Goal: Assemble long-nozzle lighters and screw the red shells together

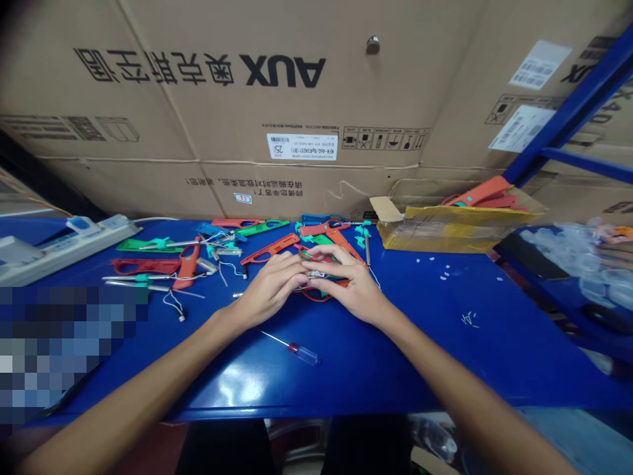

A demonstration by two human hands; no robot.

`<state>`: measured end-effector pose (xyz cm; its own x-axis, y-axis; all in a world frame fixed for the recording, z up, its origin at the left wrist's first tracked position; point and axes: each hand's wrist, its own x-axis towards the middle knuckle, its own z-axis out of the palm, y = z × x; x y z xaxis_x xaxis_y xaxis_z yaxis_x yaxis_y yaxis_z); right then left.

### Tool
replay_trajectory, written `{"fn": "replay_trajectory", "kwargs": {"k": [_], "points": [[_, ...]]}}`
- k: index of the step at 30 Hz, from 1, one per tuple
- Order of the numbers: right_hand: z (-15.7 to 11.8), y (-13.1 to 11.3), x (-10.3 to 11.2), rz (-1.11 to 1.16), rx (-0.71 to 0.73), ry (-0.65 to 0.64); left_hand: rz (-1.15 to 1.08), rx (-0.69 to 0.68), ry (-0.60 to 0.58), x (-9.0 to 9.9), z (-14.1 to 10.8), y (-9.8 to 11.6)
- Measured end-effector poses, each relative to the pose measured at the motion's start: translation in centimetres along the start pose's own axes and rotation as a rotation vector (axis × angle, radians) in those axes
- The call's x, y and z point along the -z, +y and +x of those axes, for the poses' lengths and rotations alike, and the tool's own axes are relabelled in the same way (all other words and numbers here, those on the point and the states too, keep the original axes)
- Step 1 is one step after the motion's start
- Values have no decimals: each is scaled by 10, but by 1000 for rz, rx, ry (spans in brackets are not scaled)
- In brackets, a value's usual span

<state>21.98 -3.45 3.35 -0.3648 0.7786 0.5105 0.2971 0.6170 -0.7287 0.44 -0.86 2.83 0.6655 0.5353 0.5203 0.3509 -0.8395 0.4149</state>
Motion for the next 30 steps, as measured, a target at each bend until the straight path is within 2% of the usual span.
{"fn": "replay_trajectory", "kwargs": {"k": [4, 7, 8, 11, 12, 14, 17, 20, 26, 30], "points": [[4, 1, -4, 129, -84, 108, 35, 93, 10, -2, 2, 0], [9, -1, 16, 202, -211, 213, 71, 178, 14, -8, 1, -1], [10, -1, 27, 204, -249, 180, 76, 188, 0, -10, 0, -1], [8, 2, 61, 179, -433, -163, 93, 171, -46, -14, -1, 0], [6, 4, 69, 173, -492, -259, 98, 162, -49, -15, -1, 1], [2, 11, 76, 170, -575, -369, 109, 149, -34, -14, -1, 3], [0, 19, 69, 182, -632, -430, 124, 145, -20, -12, -1, 3], [0, 20, 55, 190, -627, -433, 149, 156, -58, -10, -1, 1], [-2, 11, 40, 161, -568, -491, 230, 160, -154, -10, -4, -6], [-2, 5, 36, -15, -445, -543, 217, 134, -228, -8, -3, -7]]}}
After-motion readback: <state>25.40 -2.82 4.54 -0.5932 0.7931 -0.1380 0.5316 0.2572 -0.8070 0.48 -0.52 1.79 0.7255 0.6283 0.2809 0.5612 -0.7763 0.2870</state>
